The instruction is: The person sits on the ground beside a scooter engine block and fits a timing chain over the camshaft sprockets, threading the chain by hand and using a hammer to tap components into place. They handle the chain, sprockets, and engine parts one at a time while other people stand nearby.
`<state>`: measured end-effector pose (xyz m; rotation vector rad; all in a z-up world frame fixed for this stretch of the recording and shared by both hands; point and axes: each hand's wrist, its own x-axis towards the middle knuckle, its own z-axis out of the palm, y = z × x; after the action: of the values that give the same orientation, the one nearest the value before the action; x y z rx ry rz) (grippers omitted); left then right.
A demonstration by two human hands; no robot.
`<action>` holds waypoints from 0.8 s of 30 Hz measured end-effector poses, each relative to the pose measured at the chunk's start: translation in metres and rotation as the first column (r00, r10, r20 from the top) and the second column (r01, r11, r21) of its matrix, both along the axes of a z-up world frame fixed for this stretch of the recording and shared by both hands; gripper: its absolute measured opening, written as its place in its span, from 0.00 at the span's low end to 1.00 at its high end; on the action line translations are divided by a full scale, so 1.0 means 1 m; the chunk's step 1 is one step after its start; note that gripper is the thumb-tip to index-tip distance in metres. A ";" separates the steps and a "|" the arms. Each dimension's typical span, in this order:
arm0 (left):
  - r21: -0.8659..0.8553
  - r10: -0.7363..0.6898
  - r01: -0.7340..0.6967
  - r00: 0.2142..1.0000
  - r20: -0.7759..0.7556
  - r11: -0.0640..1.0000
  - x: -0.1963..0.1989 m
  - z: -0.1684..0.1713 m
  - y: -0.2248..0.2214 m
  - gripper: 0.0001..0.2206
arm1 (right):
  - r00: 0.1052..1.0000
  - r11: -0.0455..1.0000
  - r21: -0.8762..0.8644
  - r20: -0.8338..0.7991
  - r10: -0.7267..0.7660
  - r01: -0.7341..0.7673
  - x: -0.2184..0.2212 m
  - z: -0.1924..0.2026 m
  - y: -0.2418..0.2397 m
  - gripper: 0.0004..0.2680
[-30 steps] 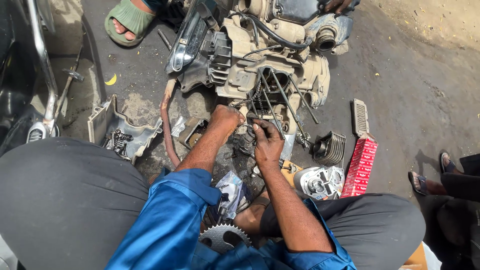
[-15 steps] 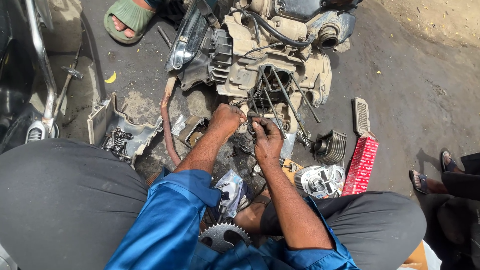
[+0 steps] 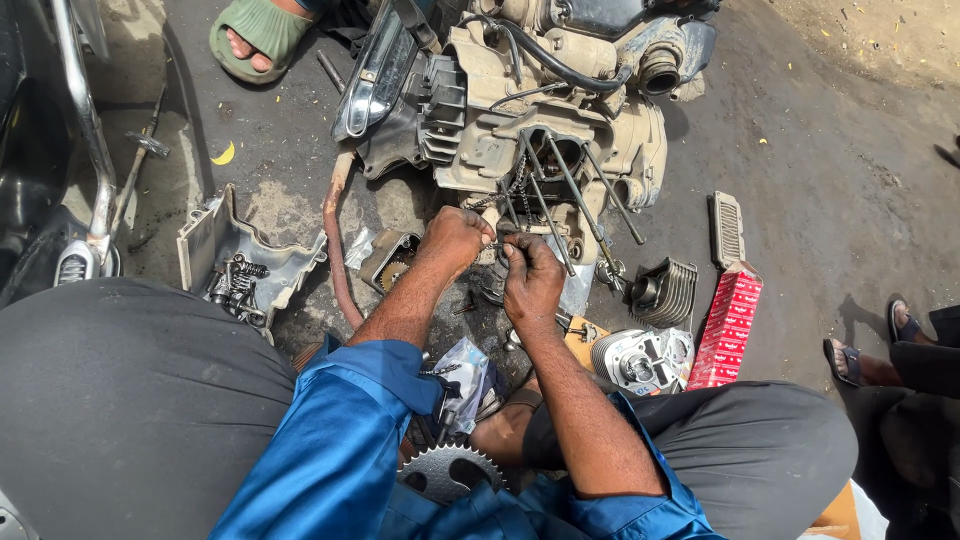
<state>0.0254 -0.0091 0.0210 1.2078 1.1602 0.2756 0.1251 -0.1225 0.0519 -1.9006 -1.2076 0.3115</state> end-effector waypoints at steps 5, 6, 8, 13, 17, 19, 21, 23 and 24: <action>0.028 -0.022 0.023 0.999 -0.023 0.999 -0.004 0.009 -0.001 0.03 | 0.998 1.000 -0.025 0.058 -0.009 0.011 -0.002 0.003 0.001 0.02; 0.046 -0.034 0.036 0.999 -0.035 0.998 -0.005 0.012 -0.001 0.04 | 0.996 1.000 -0.022 0.084 -0.011 0.012 -0.003 0.004 0.002 0.02; 0.099 -0.057 0.062 0.997 -0.056 0.993 -0.011 0.021 -0.002 0.04 | 0.991 0.999 -0.039 0.134 0.005 0.000 -0.005 0.005 0.003 0.02; 0.401 -0.105 0.146 0.987 -0.122 0.904 -0.018 0.007 -0.014 0.06 | 0.957 0.999 0.000 0.286 0.046 -0.048 -0.008 0.006 0.005 0.02; 0.660 -0.130 0.155 0.988 -0.088 0.735 -0.027 0.018 -0.019 0.08 | 0.968 0.999 -0.023 0.248 0.043 -0.038 -0.007 0.010 0.005 0.02; 0.694 -0.143 0.150 0.987 -0.068 0.704 -0.030 0.028 -0.019 0.09 | 0.974 0.999 -0.027 0.223 0.043 -0.038 -0.006 0.010 0.006 0.02; 0.713 -0.155 0.167 0.984 -0.083 0.681 -0.031 0.036 -0.020 0.09 | 0.977 0.999 -0.024 0.210 0.047 -0.043 -0.006 0.010 0.006 0.02; 0.741 -0.157 0.181 0.982 -0.104 0.647 -0.029 0.032 -0.021 0.08 | 0.978 0.999 -0.010 0.201 0.053 -0.052 -0.007 0.012 0.006 0.02; 0.765 -0.153 0.192 0.981 -0.123 0.615 -0.028 0.030 -0.023 0.07 | 0.979 0.998 0.001 0.192 0.065 -0.066 -0.007 0.013 0.005 0.02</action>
<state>-0.0027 -0.0323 0.0512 2.0953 0.9577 0.6524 0.1177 -0.1177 0.0645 -1.9210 -1.3987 0.1604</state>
